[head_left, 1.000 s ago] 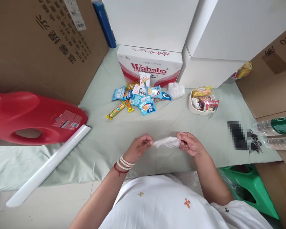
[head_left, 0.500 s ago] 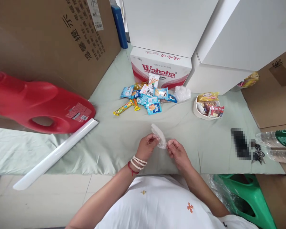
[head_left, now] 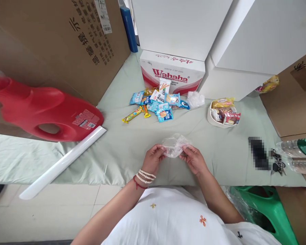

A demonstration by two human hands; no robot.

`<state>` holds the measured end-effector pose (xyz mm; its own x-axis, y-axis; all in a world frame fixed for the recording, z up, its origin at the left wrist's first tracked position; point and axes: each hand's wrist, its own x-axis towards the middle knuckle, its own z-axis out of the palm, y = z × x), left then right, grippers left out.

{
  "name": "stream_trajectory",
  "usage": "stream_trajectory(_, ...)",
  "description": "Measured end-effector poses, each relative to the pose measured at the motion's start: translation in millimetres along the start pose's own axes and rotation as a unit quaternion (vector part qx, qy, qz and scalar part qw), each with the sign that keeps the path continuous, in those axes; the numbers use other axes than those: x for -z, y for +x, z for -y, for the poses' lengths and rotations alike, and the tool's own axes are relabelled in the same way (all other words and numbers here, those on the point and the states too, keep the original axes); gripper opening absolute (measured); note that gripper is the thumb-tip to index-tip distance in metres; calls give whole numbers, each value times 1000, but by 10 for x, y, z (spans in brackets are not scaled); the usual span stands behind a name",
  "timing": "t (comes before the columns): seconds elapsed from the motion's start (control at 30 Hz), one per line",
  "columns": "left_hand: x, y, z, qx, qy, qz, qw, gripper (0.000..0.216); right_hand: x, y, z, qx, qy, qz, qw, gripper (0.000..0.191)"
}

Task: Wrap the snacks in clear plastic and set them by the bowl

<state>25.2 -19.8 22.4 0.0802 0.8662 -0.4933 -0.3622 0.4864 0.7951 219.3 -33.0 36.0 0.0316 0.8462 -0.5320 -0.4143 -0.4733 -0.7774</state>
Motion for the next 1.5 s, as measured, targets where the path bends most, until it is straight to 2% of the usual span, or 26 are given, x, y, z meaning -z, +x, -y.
stream_trajectory(0.1,5,21,-11,36,-57,-18,998,42,25,-42,-101,-10,7,-6,1000,37)
stream_trajectory(0.2,3,37,-59,3,-45,-37,998,41,56,-61,-154,13,-9,-34,999,39)
stream_trajectory(0.27,-5,29,-99,-24,-38,-28,999,39,71,-68,-137,31,-20,-42,998,39)
stream_trajectory(0.43,-44,-41,-145,-38,-41,55,997,28,59,-53,15,42,15,17,999,37)
stream_trajectory(0.57,-43,-75,-131,1,-63,63,996,25,11,2,28,25,-20,78,996,37)
stream_trajectory(0.63,-35,-77,-129,15,-64,62,996,29,-37,26,-32,36,-59,78,995,35)
stream_trajectory(0.77,-26,-54,-122,1,-30,27,999,38,-140,23,-138,75,-92,60,991,35)
stream_trajectory(0.9,-16,-17,-109,-38,-86,-29,995,43,-157,-39,-94,91,-118,53,987,35)
stream_trajectory(1.1,-19,3,-117,-57,-122,-31,990,45,-20,-102,-48,88,-166,74,979,32)
stream_trajectory(1.2,-8,-6,-130,-104,-90,-51,989,44,55,-134,-52,102,-168,24,980,34)
stream_trajectory(1.3,1,-43,-131,-170,-2,-50,984,39,39,-203,1,117,-143,-26,982,36)
stream_trajectory(1.43,-21,-130,-94,-258,158,-17,953,30,-186,-254,98,99,-144,27,984,42)
stream_trajectory(1.5,-39,-174,-69,-283,198,16,938,26,-332,-212,106,108,-174,51,977,45)
